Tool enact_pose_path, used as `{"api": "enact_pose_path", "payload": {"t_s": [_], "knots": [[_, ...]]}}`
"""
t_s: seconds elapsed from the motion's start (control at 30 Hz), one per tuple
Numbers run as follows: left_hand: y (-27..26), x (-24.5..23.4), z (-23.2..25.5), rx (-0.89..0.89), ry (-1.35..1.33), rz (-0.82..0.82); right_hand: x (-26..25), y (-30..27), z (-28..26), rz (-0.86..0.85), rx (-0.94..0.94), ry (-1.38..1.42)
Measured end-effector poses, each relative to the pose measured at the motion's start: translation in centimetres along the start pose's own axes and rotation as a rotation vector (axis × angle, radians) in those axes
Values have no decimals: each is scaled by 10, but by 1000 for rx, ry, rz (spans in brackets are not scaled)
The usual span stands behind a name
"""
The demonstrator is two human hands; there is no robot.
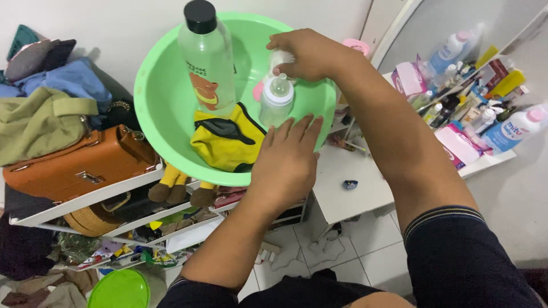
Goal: Organizing various baby care items into a basin.
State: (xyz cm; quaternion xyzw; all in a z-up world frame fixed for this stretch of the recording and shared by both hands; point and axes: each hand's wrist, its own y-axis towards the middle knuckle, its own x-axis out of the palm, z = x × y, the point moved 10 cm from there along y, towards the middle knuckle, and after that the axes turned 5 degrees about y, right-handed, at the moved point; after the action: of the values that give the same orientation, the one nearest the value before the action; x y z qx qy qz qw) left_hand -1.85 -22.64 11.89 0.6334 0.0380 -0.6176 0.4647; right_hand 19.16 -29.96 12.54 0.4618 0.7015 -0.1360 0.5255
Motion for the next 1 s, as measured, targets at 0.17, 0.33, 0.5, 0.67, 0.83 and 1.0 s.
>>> {"api": "enact_pose_path", "payload": {"t_s": [0.17,0.33,0.5,0.67,0.83,1.0], "knots": [[-1,0,0,-40,42,-75,-30,-56,-16,296,-215,-109],[0,4,-3,-87,58,-148,-63,-173,91,826,155,452],[0,1,-1,-74,79,-154,65,-323,236,984,667,264],[1,-1,2,-80,120,-157,260,-388,261,331,889,109],[1,-4,4,-59,142,-126,330,-398,227,-205,911,-171],[1,-1,2,-52,148,-123,338,-393,219,-161,903,-152]]}}
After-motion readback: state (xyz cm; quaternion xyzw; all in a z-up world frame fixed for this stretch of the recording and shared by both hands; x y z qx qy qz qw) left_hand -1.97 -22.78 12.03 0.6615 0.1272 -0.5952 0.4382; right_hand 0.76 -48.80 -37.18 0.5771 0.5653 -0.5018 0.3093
